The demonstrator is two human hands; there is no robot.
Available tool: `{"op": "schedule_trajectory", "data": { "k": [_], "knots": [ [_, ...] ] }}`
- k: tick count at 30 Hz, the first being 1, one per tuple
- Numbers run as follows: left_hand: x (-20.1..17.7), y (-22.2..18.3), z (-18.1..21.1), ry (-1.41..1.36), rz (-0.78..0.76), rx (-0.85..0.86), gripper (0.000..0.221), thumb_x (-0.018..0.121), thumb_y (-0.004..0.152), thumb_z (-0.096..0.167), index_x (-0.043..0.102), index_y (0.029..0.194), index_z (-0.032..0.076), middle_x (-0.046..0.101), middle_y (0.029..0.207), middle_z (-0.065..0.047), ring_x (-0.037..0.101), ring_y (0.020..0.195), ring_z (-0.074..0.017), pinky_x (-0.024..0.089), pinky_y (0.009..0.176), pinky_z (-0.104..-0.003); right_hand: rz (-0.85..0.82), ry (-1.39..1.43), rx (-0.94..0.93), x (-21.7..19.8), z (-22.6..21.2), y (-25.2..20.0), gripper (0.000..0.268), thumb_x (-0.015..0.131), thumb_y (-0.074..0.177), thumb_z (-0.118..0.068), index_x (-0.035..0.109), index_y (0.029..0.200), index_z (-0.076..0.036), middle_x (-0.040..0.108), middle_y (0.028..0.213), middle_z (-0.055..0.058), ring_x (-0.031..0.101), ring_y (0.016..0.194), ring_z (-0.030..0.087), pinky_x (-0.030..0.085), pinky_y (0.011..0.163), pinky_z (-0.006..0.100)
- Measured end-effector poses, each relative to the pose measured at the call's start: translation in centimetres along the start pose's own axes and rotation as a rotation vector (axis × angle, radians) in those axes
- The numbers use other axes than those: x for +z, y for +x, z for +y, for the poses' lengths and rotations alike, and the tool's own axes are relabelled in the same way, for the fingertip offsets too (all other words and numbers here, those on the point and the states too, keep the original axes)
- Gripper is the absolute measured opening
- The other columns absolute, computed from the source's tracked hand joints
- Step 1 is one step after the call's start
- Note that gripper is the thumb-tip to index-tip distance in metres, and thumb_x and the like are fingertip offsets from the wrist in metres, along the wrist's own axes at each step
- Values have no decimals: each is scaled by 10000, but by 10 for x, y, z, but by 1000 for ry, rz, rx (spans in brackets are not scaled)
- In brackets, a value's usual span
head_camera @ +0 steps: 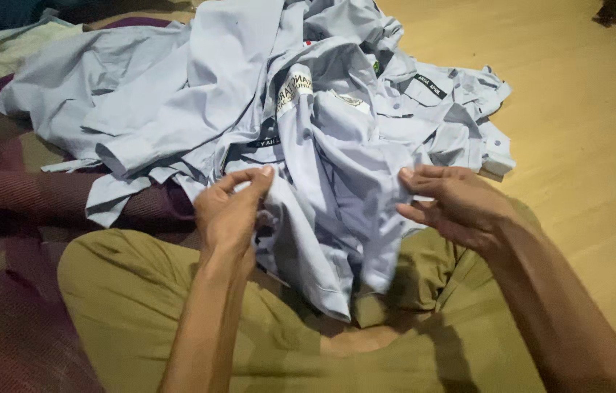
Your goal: The person prepares several shirts by fastening the buttons and smoothing the fabric by hand.
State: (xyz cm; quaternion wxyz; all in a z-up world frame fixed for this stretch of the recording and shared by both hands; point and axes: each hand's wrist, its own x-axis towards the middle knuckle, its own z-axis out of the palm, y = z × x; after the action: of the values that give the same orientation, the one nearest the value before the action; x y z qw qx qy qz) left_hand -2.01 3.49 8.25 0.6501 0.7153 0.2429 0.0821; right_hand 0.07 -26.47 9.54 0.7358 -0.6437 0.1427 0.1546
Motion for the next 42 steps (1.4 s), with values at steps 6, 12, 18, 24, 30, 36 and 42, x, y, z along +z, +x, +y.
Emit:
{"op": "schedule_trajectory", "data": {
  "k": [6, 12, 18, 24, 30, 36, 42],
  "knots": [
    [12, 10, 12, -112, -1, 53, 262, 856, 848, 284, 785, 1022, 101, 774, 733, -27, 676, 654, -87, 604, 628, -241, -9, -62, -23, -4, -24, 4, 143, 669, 1010, -103, 652, 1066, 27, 575, 897, 53, 743, 875, 255, 642, 935, 424],
    [37, -8, 15, -94, -71, -58, 204, 823, 845, 315, 839, 965, 151, 750, 681, -87, 656, 648, -115, 540, 575, -241, -27, -9, -19, 25, -24, -6, 216, 740, 983, -116, 650, 904, 64, 623, 835, 90, 766, 851, 265, 654, 927, 416],
    [49, -28, 13, -182, -201, -48, 210, 812, 875, 236, 825, 989, 60, 746, 666, -41, 663, 650, -105, 567, 644, -214, -33, 26, -27, 45, -10, -15, 289, 814, 912, -108, 637, 795, 87, 655, 759, 166, 758, 744, 279, 676, 876, 429],
    [51, -42, 11, -247, -313, -103, 232, 806, 869, 145, 801, 1067, 24, 828, 861, -111, 718, 784, -127, 627, 709, -282, -9, -5, -129, 56, -7, -19, 289, 834, 885, -80, 638, 763, 96, 624, 692, 154, 737, 687, 237, 687, 816, 393],
    [58, -47, 48, -123, -277, -280, 240, 779, 842, 240, 821, 992, 57, 817, 873, -82, 719, 795, -144, 615, 709, -360, -23, -249, -227, 67, -20, -24, 288, 751, 1003, -130, 729, 773, 42, 592, 673, 28, 587, 668, 106, 532, 724, 235],
    [63, -47, 40, -123, -284, -194, 207, 793, 878, 231, 833, 916, 31, 716, 683, -21, 467, 604, -76, 464, 568, -275, 32, -321, -152, 72, -26, -25, 270, 735, 996, -131, 730, 787, 40, 719, 784, 68, 755, 790, 165, 656, 848, 258],
    [66, -41, 22, -101, -274, 25, 200, 780, 901, 196, 813, 834, 10, 626, 573, 39, 335, 507, -35, 276, 427, -249, 175, -277, -59, 86, -51, -40, 235, 678, 993, -73, 678, 865, 125, 819, 945, 256, 830, 889, 291, 687, 899, 300]
  ]
}}
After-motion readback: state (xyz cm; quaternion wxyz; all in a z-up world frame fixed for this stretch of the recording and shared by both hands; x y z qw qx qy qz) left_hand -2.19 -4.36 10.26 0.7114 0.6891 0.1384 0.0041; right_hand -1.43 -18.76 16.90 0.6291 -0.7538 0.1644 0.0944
